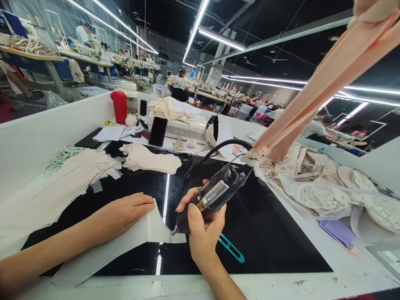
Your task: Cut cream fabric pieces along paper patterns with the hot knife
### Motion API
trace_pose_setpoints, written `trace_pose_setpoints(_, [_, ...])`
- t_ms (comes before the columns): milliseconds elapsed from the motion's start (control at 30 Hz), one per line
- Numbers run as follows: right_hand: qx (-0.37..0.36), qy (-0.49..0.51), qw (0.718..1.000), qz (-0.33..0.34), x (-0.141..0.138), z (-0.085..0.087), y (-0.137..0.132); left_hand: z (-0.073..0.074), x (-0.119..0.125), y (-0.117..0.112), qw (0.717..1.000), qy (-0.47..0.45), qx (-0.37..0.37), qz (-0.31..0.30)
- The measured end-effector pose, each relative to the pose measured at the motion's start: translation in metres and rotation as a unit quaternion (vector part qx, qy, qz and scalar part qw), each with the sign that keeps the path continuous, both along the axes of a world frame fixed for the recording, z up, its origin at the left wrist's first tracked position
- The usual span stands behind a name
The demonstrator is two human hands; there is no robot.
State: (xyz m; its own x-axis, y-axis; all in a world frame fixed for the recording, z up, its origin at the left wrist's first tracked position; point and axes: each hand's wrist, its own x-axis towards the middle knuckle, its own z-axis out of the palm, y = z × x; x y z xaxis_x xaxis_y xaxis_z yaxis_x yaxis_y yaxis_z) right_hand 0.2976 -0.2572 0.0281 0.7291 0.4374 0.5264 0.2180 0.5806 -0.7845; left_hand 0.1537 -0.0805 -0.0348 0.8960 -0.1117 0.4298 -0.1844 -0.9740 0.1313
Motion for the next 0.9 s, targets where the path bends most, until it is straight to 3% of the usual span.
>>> trace_pose_setpoints(233, [0.026,0.016,0.999,-0.028,0.007,0.010,0.033,-0.005,-0.001,-0.004,0.999,0.005,-0.033,0.006])
trace_pose_setpoints(467, [0.034,0.016,0.999,-0.008,0.011,0.006,0.073,-0.008,-0.001,-0.005,0.999,-0.011,-0.045,-0.002])
trace_pose_setpoints(900, [0.034,-0.008,0.999,0.009,0.008,-0.004,0.081,-0.007,-0.001,-0.007,0.999,-0.008,-0.038,0.009])
